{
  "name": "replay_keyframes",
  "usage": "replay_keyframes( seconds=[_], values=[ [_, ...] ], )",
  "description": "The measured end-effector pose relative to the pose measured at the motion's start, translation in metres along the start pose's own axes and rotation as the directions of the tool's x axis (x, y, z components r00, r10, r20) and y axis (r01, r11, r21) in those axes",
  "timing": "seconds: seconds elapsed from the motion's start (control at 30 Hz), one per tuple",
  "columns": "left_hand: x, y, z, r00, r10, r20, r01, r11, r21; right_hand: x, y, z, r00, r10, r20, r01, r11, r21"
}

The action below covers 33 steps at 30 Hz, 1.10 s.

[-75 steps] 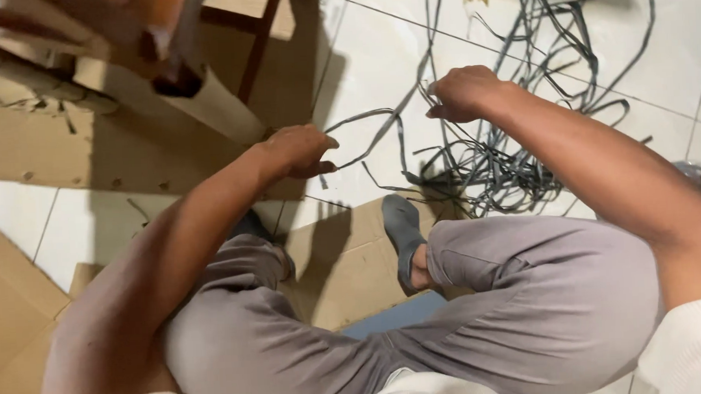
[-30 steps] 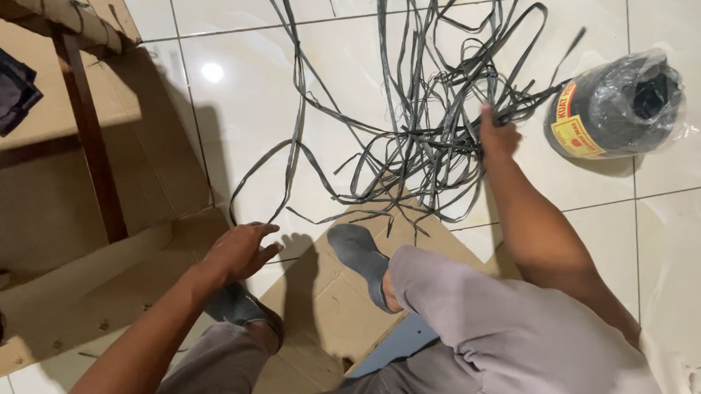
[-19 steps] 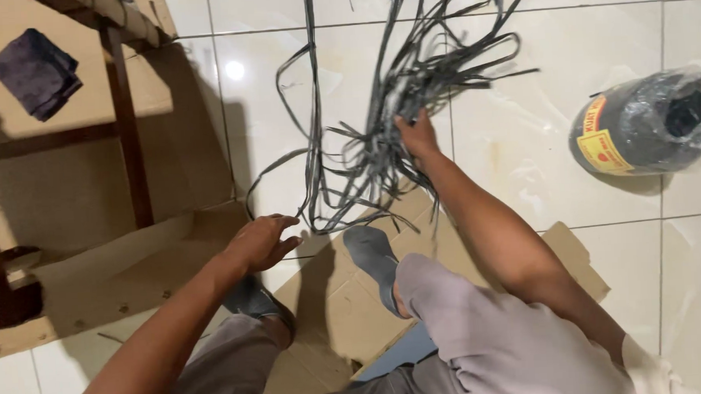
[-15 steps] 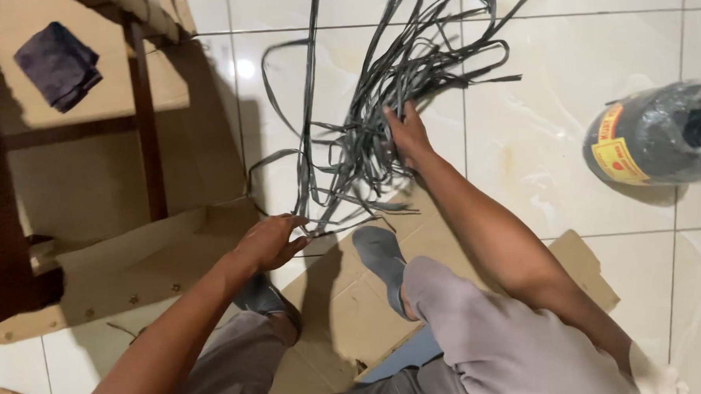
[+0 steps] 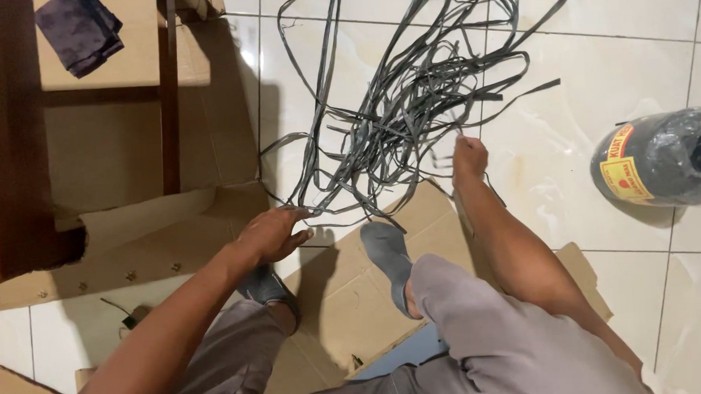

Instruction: Wrapping cardboard around chair legs and securing them with plastic ties for protection.

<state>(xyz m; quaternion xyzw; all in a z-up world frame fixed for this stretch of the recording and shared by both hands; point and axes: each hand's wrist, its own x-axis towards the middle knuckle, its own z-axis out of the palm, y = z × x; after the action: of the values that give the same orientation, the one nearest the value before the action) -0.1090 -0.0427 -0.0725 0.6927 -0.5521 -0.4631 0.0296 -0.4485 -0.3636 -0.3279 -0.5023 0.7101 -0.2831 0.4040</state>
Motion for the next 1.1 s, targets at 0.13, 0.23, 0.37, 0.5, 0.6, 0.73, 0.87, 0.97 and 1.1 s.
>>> replay_keyframes(
  seconds=[0.13,0.23,0.37,0.5,0.6,0.73,0.87,0.97,1.1],
  values=[
    [-0.003,0.003,-0.002,1.0,-0.014,0.01,0.014,1.0,-0.005,-0.015,-0.042,-0.005,0.992,0.106,-0.068,-0.094,0.981,0.169],
    [0.0,0.005,-0.004,1.0,-0.013,0.003,0.013,1.0,0.001,-0.029,-0.083,-0.006,0.979,0.198,0.04,-0.195,0.874,0.445],
    [0.001,0.014,-0.012,0.994,0.037,-0.103,-0.04,0.999,-0.03,-0.061,-0.133,-0.004,0.967,-0.001,0.256,-0.17,0.744,0.646],
    [-0.006,0.045,-0.039,0.943,0.07,-0.325,-0.11,0.988,-0.106,-0.106,-0.181,-0.003,0.771,-0.186,0.609,-0.242,0.799,0.551],
    [-0.01,0.06,-0.053,0.746,0.32,-0.584,-0.369,0.929,0.037,-0.128,-0.192,0.003,0.522,-0.253,0.815,-0.32,0.827,0.462],
    [-0.02,0.084,-0.069,0.663,0.361,-0.656,-0.411,0.908,0.084,-0.174,-0.237,-0.004,0.302,-0.272,0.914,-0.169,0.928,0.332],
    [-0.02,0.066,-0.055,0.746,0.209,-0.632,-0.269,0.963,0.001,-0.198,-0.266,-0.005,0.168,-0.248,0.954,0.011,0.968,0.25],
    [-0.034,0.055,-0.054,0.777,0.075,-0.625,-0.167,0.982,-0.09,-0.201,-0.28,0.0,0.146,-0.262,0.954,0.197,0.953,0.232],
    [-0.063,0.05,-0.06,0.759,-0.03,-0.65,-0.159,0.96,-0.23,-0.206,-0.301,-0.002,0.202,-0.191,0.961,0.354,0.929,0.111]
  ],
)
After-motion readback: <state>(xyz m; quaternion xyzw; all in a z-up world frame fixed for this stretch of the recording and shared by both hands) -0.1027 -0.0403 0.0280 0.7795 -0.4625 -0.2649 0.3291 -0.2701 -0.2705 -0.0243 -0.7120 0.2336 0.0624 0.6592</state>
